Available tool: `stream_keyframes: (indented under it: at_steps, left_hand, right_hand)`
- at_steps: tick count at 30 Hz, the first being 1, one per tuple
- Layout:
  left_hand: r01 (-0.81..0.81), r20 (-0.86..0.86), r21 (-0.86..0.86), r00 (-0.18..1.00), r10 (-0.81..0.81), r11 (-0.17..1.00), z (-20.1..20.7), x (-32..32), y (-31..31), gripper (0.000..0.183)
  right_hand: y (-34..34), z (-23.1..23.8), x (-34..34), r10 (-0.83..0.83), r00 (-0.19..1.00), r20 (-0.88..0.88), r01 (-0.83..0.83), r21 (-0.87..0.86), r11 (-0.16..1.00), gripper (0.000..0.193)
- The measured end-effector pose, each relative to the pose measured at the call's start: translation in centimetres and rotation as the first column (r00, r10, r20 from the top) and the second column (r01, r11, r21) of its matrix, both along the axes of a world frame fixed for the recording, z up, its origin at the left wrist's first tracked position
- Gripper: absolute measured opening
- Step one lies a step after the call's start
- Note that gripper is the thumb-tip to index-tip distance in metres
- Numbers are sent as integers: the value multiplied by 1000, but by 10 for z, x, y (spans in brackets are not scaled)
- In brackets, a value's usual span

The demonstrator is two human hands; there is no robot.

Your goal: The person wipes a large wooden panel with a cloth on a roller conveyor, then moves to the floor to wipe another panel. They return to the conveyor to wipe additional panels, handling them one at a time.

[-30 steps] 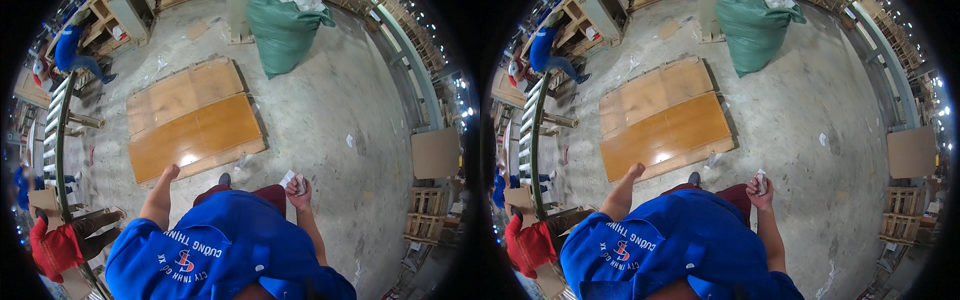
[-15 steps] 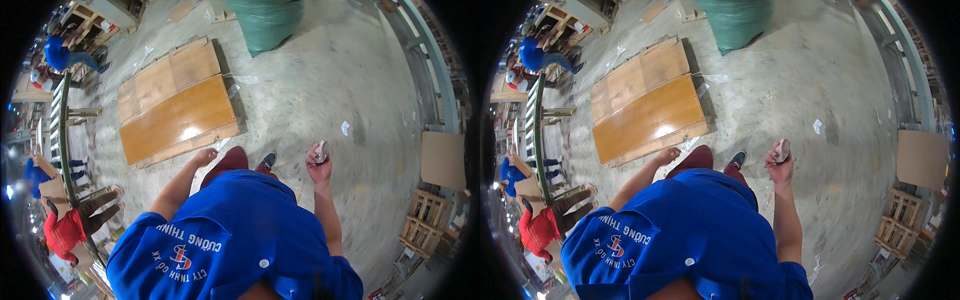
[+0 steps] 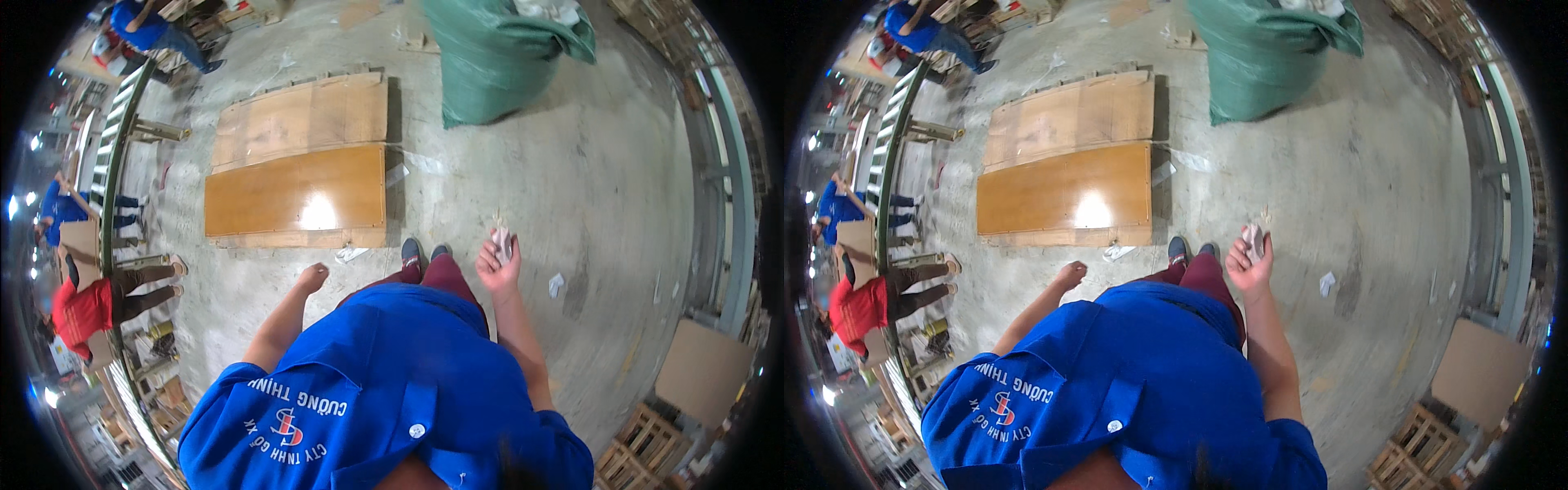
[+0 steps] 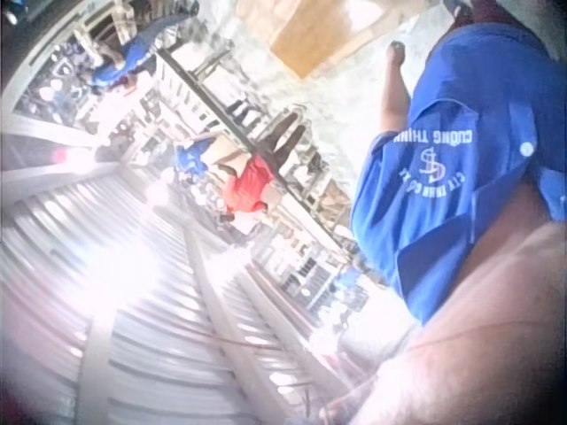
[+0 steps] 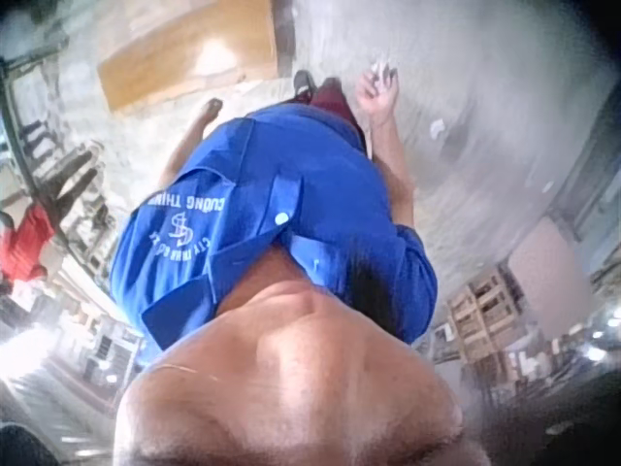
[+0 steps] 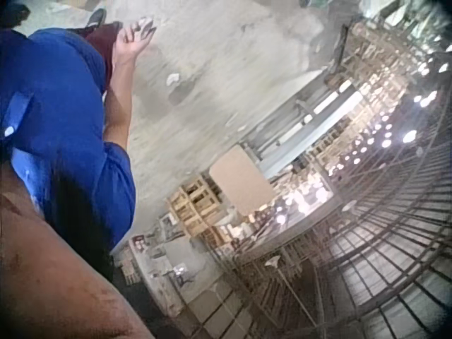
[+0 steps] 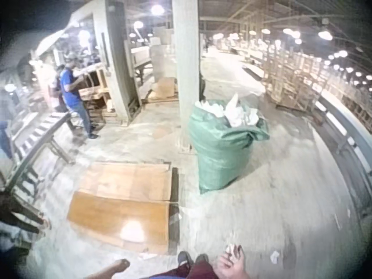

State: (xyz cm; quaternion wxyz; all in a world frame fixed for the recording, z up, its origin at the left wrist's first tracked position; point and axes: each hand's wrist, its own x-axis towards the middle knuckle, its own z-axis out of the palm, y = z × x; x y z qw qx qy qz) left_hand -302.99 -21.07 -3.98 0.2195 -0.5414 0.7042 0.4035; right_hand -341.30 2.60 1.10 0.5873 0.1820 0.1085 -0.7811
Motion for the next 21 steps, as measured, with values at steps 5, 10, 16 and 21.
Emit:
stream_keyframes:
  at_steps: [5, 10, 16, 21]
  left_hand:
    - [66, -345, -81, 934, -90, 995, 14, -120, -14, 33]
    - [-123, -473, -131, 880, 47, 984, 38, -153, -10, 34]
    - [-216, -290, -149, 942, 166, 965, 47, -113, 33, 36]
    - [-581, -60, -40, 813, 579, 813, 53, -27, 102, 35]
  right_hand:
    - [0, -15, -52, 72, 997, -23, -68, 118, 991, 55]
    - [-56, -18, -98, 232, 969, -82, -208, 232, 950, 54]
    - [-131, -1, -155, 363, 915, -178, -314, 253, 915, 53]
    - [-198, 1, -138, 474, 853, -216, -433, 212, 876, 52]
